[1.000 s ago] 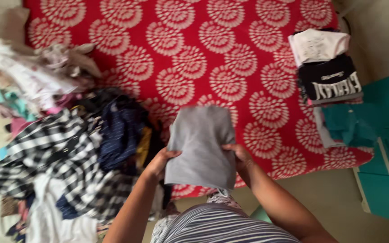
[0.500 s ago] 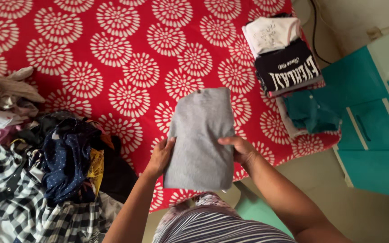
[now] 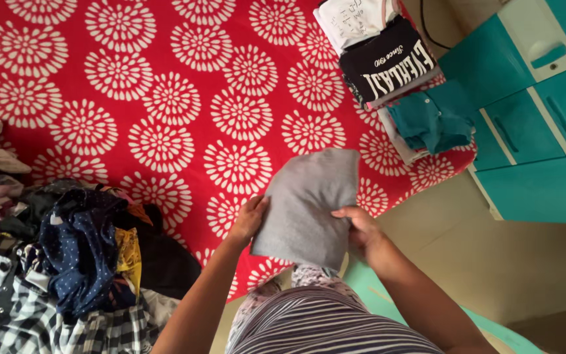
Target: The person folds several garments one by one on a bed, including a gray sweatshirt, a navy polka-dot top, and a black-and-white checkered shirt. Each item is smoothed, folded into a compact rectangle, and placed on a growing stack.
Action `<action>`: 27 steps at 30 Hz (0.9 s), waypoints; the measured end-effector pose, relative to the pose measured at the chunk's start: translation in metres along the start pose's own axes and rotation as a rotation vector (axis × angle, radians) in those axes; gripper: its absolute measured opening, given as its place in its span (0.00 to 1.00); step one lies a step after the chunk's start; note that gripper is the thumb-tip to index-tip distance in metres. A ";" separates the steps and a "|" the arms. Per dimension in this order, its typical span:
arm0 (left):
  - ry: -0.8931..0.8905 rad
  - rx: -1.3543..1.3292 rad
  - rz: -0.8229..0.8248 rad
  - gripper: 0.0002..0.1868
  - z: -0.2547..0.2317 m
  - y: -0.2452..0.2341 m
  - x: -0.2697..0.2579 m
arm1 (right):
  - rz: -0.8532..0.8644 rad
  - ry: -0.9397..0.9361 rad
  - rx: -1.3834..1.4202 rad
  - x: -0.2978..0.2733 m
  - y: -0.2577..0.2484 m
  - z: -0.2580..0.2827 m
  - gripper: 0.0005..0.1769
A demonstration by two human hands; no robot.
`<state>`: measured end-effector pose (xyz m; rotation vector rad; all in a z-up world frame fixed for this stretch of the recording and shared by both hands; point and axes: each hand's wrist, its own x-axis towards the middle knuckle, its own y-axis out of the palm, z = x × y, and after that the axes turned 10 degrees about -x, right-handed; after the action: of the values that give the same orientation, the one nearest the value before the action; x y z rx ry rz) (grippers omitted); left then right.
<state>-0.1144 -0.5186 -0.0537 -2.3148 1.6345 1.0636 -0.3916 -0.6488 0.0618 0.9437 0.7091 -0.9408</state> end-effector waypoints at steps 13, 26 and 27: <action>-0.123 -0.068 0.020 0.34 -0.011 0.061 0.069 | -0.083 -0.431 0.207 0.048 -0.151 0.178 0.39; -0.195 -0.096 0.020 0.33 -0.053 0.133 0.115 | 0.166 -0.820 0.340 0.163 -0.232 0.411 0.40; -0.228 -0.079 0.015 0.33 -0.058 0.133 0.114 | 0.167 -0.851 0.330 0.173 -0.233 0.415 0.41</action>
<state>-0.1822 -0.6893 -0.0401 -2.1352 1.5519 1.3622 -0.4837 -1.1438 0.0127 0.7642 -0.2488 -1.2027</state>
